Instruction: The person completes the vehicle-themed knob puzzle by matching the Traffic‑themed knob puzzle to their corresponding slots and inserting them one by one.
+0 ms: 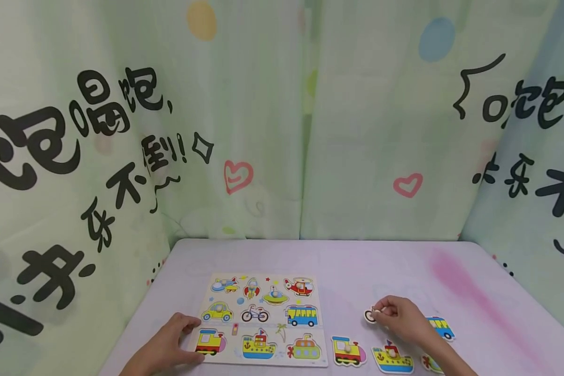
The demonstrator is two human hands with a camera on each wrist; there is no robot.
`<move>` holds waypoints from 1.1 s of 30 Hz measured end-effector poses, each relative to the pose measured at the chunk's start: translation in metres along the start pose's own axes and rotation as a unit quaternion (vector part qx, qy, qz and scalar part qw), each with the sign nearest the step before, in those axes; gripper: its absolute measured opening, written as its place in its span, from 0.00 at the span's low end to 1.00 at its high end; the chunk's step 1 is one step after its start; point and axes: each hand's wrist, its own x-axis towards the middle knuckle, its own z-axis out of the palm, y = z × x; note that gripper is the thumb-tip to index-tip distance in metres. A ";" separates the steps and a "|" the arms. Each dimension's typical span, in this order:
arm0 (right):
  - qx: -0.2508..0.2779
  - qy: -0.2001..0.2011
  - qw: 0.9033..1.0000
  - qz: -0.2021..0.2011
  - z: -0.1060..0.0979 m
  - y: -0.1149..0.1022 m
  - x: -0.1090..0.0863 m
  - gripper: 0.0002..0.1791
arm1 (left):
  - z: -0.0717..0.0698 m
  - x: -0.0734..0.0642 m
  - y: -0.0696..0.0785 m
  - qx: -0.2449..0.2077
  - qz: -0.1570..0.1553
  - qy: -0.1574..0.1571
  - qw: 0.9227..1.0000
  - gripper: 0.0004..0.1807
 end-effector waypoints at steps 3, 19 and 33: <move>0.019 -0.001 1.000 0.006 0.000 -0.005 -0.002 0.09 | 0.000 0.000 0.001 0.002 0.002 0.002 1.000 0.39; 0.092 0.007 0.996 -0.020 0.028 -0.035 -0.010 0.12 | 0.000 0.000 -0.001 0.004 -0.001 -0.003 1.000 0.40; 0.120 -0.026 0.991 -0.059 0.048 -0.063 -0.014 0.12 | -0.001 -0.001 0.001 -0.002 0.000 0.001 1.000 0.40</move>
